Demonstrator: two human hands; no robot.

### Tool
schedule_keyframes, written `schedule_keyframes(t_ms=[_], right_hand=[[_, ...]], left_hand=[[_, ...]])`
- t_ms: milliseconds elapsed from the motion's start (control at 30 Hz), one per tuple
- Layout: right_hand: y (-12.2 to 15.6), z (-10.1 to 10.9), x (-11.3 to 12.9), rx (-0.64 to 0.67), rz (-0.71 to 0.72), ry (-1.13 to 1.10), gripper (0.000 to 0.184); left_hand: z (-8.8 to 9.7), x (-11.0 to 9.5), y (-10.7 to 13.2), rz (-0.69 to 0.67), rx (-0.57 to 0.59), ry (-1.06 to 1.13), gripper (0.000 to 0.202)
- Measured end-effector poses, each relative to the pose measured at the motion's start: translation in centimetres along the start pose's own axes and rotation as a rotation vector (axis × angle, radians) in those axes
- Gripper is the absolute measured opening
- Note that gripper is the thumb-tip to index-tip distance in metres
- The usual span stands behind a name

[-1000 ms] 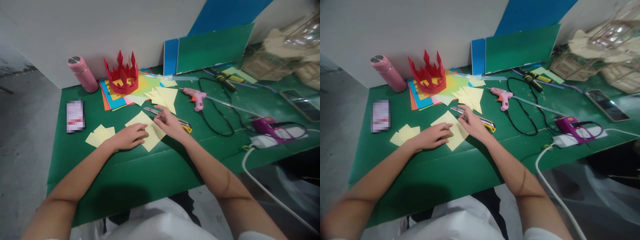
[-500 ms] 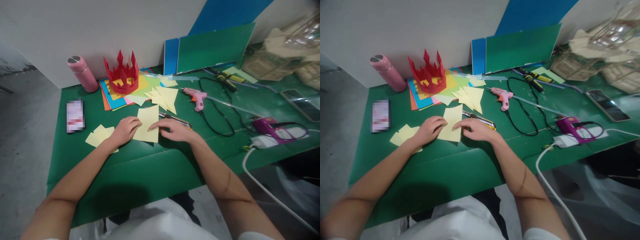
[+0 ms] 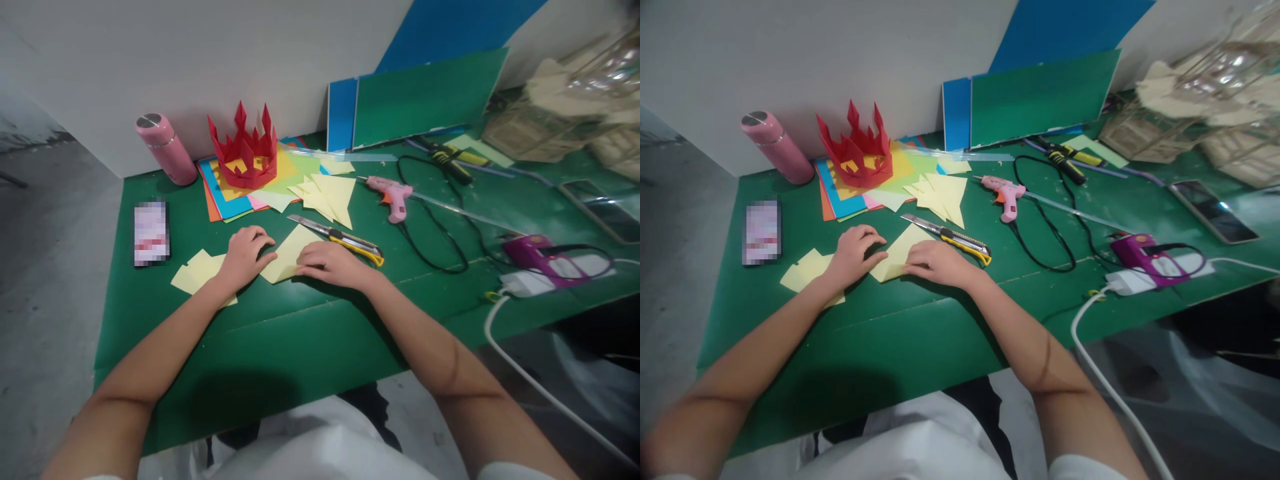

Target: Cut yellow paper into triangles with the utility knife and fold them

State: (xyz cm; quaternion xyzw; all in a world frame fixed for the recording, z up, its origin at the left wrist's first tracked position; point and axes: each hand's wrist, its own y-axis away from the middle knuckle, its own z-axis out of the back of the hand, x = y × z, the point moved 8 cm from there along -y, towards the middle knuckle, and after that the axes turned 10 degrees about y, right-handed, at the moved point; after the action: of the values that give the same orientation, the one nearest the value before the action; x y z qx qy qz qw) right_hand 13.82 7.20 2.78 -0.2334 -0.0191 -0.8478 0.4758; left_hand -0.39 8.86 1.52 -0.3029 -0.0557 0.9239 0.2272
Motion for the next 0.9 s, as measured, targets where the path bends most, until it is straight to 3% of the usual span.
schedule_keyframes(t_ms=[300,633,800,900], right_hand=[[0.1,-0.4,-2.6,-0.089,-0.359,-0.131,0.033],[0.1,-0.7,-3.7,-0.174,-0.482,-0.075,0.009],[0.1,-0.9,-3.7,-0.183,-0.513,-0.051,0.034],[-0.1,-0.5,-3.2,-0.199,-0.441,0.062,0.041]], left_hand=[[-0.5,-0.4,-0.1,0.011,0.096,0.183,0.038],[-0.7,-0.7,-0.1,0.086,0.1,0.182,0.015],[-1.1,-0.5,-0.1,0.085,0.111,0.113,0.016],[-1.3,-0.7,0.0,0.051,0.111,0.071,0.02]])
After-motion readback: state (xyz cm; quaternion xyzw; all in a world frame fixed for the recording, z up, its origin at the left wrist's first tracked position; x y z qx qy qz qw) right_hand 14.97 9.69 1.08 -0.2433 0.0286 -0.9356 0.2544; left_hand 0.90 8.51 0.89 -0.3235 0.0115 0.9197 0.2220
